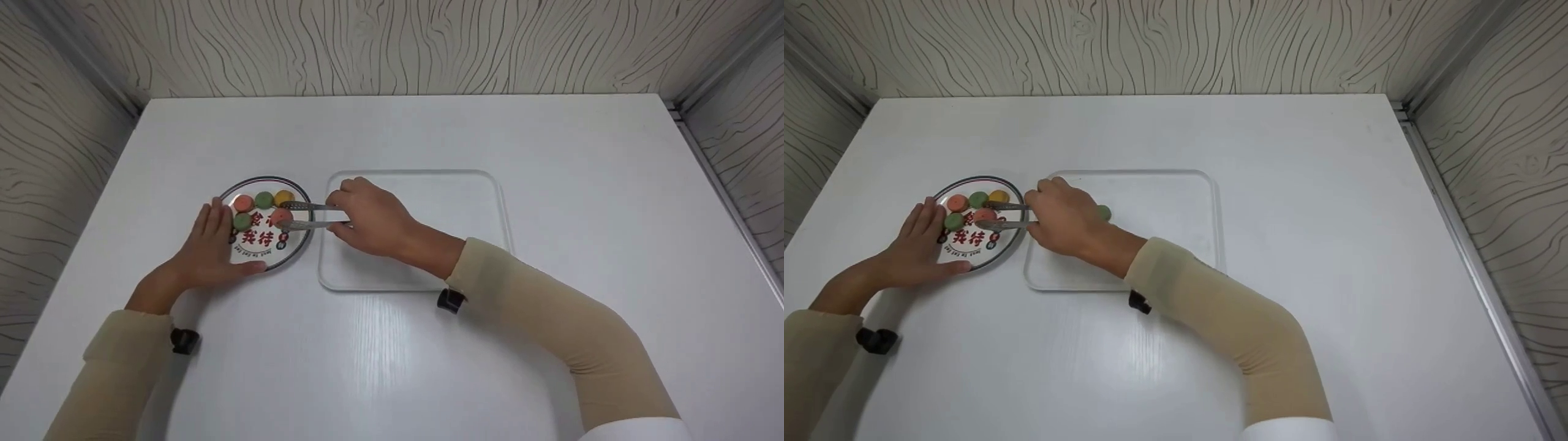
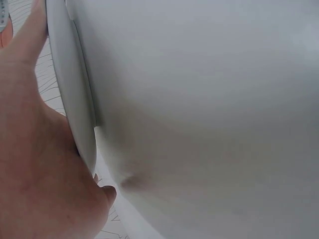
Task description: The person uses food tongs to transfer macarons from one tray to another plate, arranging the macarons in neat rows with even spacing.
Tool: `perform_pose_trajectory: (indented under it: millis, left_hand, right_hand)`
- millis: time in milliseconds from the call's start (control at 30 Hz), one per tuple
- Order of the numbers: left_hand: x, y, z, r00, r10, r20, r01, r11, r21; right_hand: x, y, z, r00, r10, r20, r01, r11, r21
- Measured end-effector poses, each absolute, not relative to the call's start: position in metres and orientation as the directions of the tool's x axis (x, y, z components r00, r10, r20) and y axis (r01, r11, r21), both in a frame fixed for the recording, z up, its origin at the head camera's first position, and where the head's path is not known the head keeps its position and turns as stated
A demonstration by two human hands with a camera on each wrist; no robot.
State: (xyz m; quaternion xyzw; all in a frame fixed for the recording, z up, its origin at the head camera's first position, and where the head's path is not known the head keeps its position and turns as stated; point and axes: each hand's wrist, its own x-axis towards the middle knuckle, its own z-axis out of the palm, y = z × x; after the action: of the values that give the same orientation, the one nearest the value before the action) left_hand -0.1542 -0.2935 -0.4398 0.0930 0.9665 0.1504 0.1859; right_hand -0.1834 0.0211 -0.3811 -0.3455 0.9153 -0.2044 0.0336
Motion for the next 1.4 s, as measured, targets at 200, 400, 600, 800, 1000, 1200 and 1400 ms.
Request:
perform_pose_trajectory:
  millis: [200,400,600,800,1000,1200,1400]
  left_hand:
    - [-0.154,-0.293,-0.439,-0.912,0.254,-0.322,0.144,0.933,0.329]
    - [-0.154,-0.293,-0.439,-0.911,0.263,-0.318,0.151,0.930,0.335]
    - [-0.154,-0.294,-0.439,-0.909,0.262,-0.324,0.147,0.930,0.337]
    - [-0.154,-0.294,-0.438,-0.910,0.261,-0.323,0.143,0.927,0.348]
    - [-0.152,-0.294,-0.439,-0.919,0.252,-0.303,0.134,0.923,0.361]
    - [-0.152,-0.294,-0.439,-0.912,0.255,-0.322,0.139,0.929,0.344]
    - [-0.154,-0.295,-0.441,-0.909,0.259,-0.327,0.145,0.931,0.335]
  right_hand:
    - [-0.186,0.012,-0.386,-0.771,-0.632,0.073,-0.607,0.696,-0.384]
    - [-0.187,0.002,-0.388,-0.793,-0.608,0.036,-0.574,0.726,-0.378]
    - [-0.186,-0.009,-0.389,-0.801,-0.598,0.020,-0.564,0.744,-0.359]
    - [-0.186,-0.018,-0.393,-0.801,-0.599,-0.001,-0.562,0.752,-0.343]
    - [-0.187,-0.025,-0.398,-0.811,-0.585,-0.014,-0.546,0.765,-0.342]
    - [-0.188,-0.029,-0.403,-0.818,-0.574,-0.037,-0.533,0.780,-0.329]
    - [-0.189,-0.032,-0.407,-0.825,-0.562,-0.053,-0.519,0.793,-0.320]
